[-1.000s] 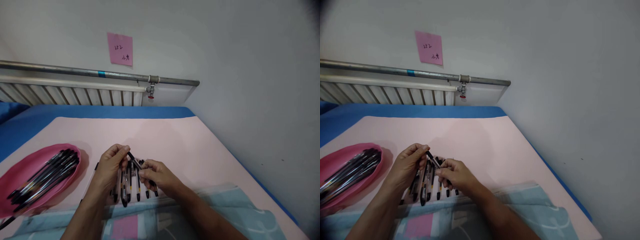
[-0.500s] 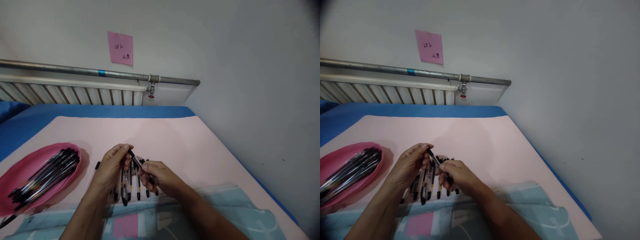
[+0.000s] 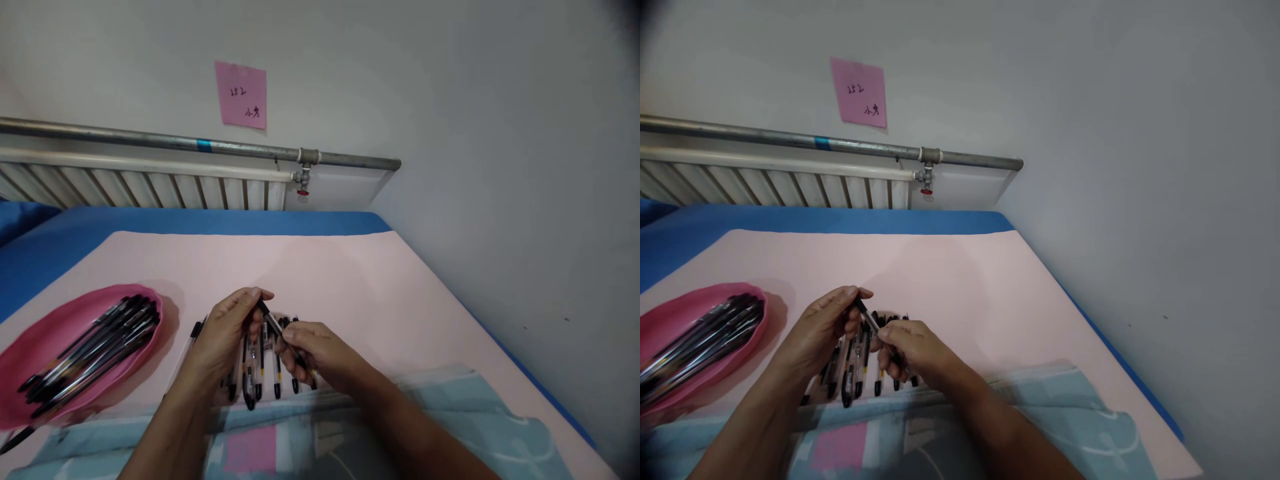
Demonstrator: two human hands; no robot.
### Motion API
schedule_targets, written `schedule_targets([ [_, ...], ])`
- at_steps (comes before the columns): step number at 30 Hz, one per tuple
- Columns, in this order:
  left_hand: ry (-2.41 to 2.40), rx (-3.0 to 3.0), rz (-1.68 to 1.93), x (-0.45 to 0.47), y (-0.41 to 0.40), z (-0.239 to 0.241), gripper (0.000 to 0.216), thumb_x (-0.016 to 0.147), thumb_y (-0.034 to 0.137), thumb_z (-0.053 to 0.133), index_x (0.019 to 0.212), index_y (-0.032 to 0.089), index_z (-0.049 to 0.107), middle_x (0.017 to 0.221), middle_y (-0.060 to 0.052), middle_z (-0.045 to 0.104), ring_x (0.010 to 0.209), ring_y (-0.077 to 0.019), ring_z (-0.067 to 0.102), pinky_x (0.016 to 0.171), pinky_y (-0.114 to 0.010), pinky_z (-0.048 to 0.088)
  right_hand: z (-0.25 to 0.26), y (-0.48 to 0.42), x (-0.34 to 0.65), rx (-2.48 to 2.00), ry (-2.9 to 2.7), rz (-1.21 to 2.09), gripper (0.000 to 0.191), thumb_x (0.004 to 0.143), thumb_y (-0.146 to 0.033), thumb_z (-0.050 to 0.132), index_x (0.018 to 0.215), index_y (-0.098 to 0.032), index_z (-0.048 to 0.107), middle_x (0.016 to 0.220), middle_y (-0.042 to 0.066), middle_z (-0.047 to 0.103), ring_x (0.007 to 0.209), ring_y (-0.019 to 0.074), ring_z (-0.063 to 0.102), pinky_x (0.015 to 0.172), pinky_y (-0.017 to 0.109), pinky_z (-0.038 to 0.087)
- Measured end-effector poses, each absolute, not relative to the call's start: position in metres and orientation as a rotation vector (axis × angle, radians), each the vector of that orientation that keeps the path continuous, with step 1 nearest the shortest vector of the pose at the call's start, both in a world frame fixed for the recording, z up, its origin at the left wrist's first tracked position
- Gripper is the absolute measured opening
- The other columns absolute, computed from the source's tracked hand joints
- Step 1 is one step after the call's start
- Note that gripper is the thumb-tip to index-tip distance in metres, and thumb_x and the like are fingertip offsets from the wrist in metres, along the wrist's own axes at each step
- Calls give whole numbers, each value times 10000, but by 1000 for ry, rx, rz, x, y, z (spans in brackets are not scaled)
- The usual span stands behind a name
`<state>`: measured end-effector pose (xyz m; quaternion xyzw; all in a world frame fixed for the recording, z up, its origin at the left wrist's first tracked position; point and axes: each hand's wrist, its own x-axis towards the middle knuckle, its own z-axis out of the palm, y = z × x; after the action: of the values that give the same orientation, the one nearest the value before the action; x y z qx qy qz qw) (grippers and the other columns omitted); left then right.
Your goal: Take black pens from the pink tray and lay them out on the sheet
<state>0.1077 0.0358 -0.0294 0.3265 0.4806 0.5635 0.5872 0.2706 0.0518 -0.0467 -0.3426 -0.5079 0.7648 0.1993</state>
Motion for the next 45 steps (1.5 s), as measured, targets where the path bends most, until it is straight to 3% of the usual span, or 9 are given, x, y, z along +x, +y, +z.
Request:
schedule_targets([
  [5, 1173, 722, 1340, 109, 37, -30, 299, 691, 420, 616, 801, 142, 633, 527, 47, 468, 452, -41, 401, 424, -156, 308, -49, 50, 268, -1098, -1530, 1880, 183, 745, -307, 574, 683, -155, 492, 591, -31, 533, 444, 43, 451, 368, 148, 300],
  [12, 1150, 713, 1353, 108, 37, -30, 301, 688, 422, 617, 804, 145, 632, 516, 52, 459, 444, -40, 395, 414, -154, 299, -47, 51, 270, -947, -1461, 2121, 315, 836, -393, 417, 833, -126, 582, 696, 42, 601, 460, 71, 486, 367, 182, 319],
  [22, 1200, 756, 1307, 111, 35, -30, 319, 709, 434, 597, 838, 144, 626, 527, 46, 469, 447, -39, 398, 420, -149, 306, -49, 50, 268, -1081, -1563, 1949, 153, 709, -262, 601, 651, -151, 513, 607, -14, 571, 416, 44, 439, 365, 156, 309],
  [28, 1193, 748, 1303, 110, 37, -30, 312, 719, 436, 588, 840, 150, 618, 525, 51, 460, 447, -39, 391, 423, -149, 305, -51, 49, 269, -946, -1488, 2120, 278, 822, -381, 444, 818, -141, 585, 719, 35, 605, 469, 70, 484, 369, 176, 317],
  [38, 1212, 800, 1277, 111, 36, -33, 321, 727, 445, 574, 822, 142, 620, 521, 49, 455, 452, -49, 392, 432, -163, 299, -53, 49, 269, -1059, -1587, 1937, 166, 722, -282, 603, 665, -162, 504, 575, -26, 558, 410, 52, 423, 363, 167, 294],
  [45, 1181, 785, 1272, 110, 37, -32, 318, 734, 449, 564, 846, 156, 617, 526, 50, 468, 444, -54, 396, 437, -172, 305, -49, 49, 270, -914, -1534, 2107, 250, 823, -340, 428, 809, -141, 579, 700, 26, 586, 487, 72, 480, 385, 175, 301],
])
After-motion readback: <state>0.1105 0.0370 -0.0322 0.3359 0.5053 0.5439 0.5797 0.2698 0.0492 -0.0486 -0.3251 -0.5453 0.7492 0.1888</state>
